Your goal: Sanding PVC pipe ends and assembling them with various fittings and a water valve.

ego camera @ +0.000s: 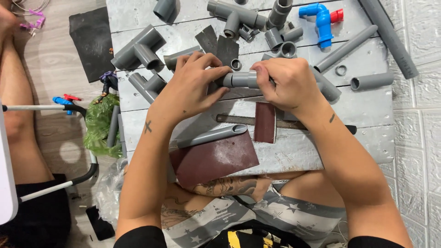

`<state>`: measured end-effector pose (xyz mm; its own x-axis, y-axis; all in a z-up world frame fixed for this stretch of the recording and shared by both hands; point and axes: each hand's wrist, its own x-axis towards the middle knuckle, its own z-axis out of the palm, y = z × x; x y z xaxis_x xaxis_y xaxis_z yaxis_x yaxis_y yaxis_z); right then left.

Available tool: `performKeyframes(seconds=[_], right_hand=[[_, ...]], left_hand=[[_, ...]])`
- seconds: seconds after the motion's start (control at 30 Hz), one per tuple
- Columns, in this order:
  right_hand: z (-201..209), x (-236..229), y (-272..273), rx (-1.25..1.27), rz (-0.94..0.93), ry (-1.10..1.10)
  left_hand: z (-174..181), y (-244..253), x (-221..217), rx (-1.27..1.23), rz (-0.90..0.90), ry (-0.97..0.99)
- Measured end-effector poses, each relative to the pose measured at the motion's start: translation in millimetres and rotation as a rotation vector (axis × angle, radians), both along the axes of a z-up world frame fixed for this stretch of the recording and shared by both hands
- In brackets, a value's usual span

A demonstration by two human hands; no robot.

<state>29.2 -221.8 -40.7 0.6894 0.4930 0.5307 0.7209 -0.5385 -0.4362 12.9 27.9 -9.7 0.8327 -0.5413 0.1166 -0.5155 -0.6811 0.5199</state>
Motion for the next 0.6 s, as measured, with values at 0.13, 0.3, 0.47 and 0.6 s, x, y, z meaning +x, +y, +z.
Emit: performKeyframes(seconds=[0.13,0.3,0.47,0.6], right_hand=[[4,-1,-5,-0.028,0.007,-0.045],[-5,6,-11,-0.007,-0.002,-0.038],[0,8,-13,0.049,0.005,-0.017],[17,-1,-5,0.029,0.023,-0.008]], left_hand=[[8,0,-1,-0.134,-0.013,0.058],[-6,6,-3,0.023,0.053,-0.019],[-22,0,2,0.229,0.078,-0.094],[-25,13,6,0.04,0.136,-0.381]])
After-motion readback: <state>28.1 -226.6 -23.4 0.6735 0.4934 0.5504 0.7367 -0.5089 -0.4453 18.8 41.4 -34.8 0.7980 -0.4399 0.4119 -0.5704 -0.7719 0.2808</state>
